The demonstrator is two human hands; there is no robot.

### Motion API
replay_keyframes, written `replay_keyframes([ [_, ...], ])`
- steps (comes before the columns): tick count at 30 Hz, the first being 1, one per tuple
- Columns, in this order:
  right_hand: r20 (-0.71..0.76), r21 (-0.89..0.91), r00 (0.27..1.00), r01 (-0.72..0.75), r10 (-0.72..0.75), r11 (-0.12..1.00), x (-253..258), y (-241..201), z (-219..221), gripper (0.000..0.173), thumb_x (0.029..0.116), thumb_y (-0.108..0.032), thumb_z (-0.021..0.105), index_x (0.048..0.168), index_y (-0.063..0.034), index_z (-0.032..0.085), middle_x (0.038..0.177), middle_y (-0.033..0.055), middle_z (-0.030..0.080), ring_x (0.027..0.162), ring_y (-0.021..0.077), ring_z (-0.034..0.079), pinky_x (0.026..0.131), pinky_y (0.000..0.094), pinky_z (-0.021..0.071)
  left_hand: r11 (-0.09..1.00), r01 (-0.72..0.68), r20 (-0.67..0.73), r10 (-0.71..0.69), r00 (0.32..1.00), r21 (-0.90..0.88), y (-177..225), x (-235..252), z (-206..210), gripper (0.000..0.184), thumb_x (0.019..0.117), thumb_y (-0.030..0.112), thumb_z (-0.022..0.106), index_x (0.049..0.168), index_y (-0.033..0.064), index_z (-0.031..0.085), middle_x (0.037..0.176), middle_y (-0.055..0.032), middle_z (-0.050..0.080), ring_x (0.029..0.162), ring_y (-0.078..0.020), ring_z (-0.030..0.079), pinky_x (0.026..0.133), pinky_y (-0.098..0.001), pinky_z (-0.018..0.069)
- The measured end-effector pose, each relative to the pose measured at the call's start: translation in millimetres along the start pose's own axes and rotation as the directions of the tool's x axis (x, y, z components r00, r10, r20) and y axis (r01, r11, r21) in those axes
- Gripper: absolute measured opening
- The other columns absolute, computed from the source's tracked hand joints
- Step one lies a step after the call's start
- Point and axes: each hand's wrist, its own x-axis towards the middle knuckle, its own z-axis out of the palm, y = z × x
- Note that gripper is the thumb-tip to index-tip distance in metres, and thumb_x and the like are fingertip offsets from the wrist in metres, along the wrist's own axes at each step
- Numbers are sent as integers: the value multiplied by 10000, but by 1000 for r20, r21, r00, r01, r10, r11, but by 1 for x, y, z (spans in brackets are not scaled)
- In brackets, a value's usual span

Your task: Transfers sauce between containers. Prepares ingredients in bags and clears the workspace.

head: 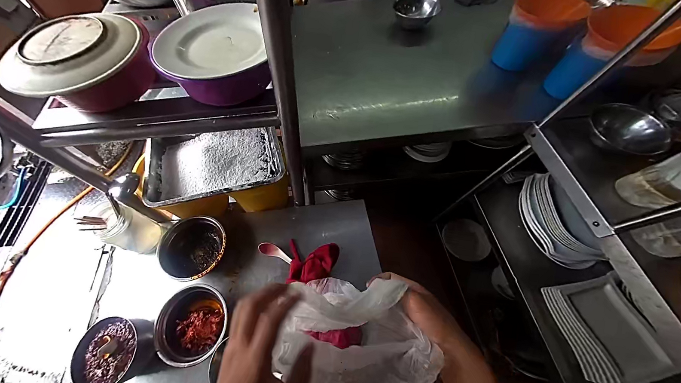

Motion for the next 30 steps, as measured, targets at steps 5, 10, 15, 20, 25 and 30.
replay_keyframes([
  [5,130,-312,986,-59,104,948,9,-35,17,167,979,-65,607,1137,-34,649,926,81,700,832,138,670,771,307,569,992,-81,582,9,813,97,8,35,34,254,982,30,496,1113,44,713,1081,-138,723,1022,-286,710,862,-464,590],
  [10,149,-952,947,216,-286,217,-24,-40,24,553,864,-379,798,1335,-126,657,1236,87,687,1110,287,677,914,524,566,808,156,771,-589,241,568,-1,59,30,542,1023,209,589,1503,5,441,1500,-277,478,1403,-445,448,1119,-648,349],
  [15,459,-753,539,658,-706,13,-37,-25,51,160,1016,-213,581,1093,-229,720,1080,-5,723,1020,195,674,850,388,555,827,256,785,-558,270,500,-8,57,35,488,1021,235,607,1458,52,491,1356,-229,611,1217,-433,617,961,-664,485],
  [20,493,-855,865,464,89,231,39,1,45,433,954,-334,703,1286,-58,670,1270,185,670,1291,372,562,1160,579,338,860,109,836,-511,199,499,-39,57,66,455,1020,123,576,1423,-68,480,1556,-258,405,1401,-423,459,1113,-572,424],
  [25,373,-927,784,298,496,227,151,58,35,938,864,-414,813,1574,-16,348,1591,265,381,1495,450,315,1204,640,235,942,-246,886,-95,454,227,-88,58,76,304,1012,42,516,1274,75,667,1466,-148,562,1339,-363,544,1057,-566,460],
  [30,455,-741,804,105,382,663,143,110,-3,928,882,-90,792,1636,-112,251,1599,194,413,1448,338,444,1194,532,350,859,-146,842,-425,333,491,-190,58,92,657,928,243,727,1539,261,484,1518,-162,510,1459,-358,401,1217,-529,270],
])
